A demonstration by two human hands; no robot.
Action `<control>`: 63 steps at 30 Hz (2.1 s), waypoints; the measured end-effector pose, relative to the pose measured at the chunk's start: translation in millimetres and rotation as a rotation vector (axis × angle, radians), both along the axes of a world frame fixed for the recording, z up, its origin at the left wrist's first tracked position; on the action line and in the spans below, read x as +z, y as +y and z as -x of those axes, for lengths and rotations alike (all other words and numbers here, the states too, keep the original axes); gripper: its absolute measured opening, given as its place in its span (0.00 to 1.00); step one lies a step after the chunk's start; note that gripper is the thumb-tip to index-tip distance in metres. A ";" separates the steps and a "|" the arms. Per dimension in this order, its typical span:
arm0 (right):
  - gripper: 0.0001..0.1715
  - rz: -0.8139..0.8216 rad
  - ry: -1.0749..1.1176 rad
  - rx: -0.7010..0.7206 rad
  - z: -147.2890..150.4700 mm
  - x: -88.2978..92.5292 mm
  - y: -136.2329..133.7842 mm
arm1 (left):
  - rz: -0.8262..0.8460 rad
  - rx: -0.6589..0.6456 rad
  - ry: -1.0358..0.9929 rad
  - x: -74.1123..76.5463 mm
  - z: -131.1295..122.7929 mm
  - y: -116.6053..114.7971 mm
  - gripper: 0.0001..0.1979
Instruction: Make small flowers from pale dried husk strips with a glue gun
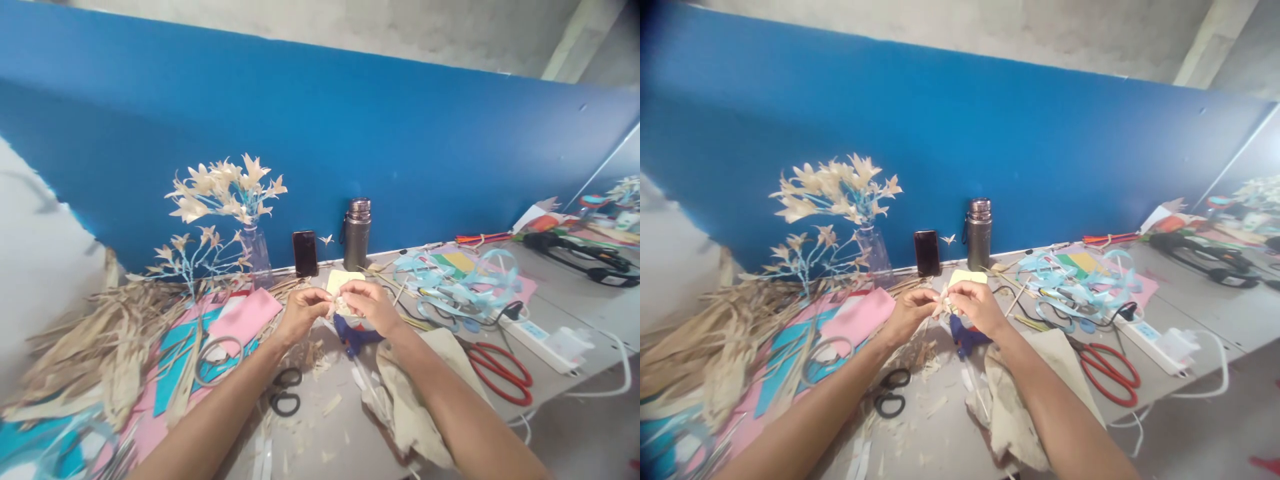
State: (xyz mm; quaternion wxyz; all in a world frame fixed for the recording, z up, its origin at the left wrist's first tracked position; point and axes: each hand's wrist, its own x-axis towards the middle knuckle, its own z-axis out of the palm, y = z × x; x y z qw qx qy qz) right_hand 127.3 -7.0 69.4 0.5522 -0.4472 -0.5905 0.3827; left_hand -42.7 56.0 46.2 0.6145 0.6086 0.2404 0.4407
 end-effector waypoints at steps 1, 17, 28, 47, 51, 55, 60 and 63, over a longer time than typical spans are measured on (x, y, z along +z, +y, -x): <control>0.09 -0.008 -0.025 -0.005 -0.2 0.1 -0.2 | -0.008 0.000 0.007 0.4 -0.1 -0.5 0.09; 0.16 0.039 0.119 0.000 -10.1 -13.8 11.3 | -0.164 0.021 0.072 -9.9 -0.5 5.1 0.13; 0.17 0.077 0.120 0.025 -11.5 -21.6 15.6 | -0.516 0.150 0.214 9.9 1.7 -4.4 0.04; 0.28 0.041 0.237 0.092 -8.7 -16.2 13.9 | 0.098 -0.028 -0.032 -14.7 -0.1 8.6 0.09; 0.28 0.037 0.203 0.108 -8.3 -17.6 13.3 | 0.076 -0.029 0.014 -16.2 -1.5 8.4 0.09; 0.23 0.042 0.090 0.026 -4.0 -16.1 11.9 | 0.092 -0.012 0.036 -18.3 -3.3 9.0 0.10; 0.16 0.003 0.005 -0.081 -0.4 -16.3 11.8 | 0.163 -0.004 -0.011 -22.7 -6.5 8.5 0.12; 0.14 -0.029 -0.026 -0.119 0.0 -17.6 11.8 | 0.251 -0.027 -0.106 -24.3 -8.8 5.5 0.14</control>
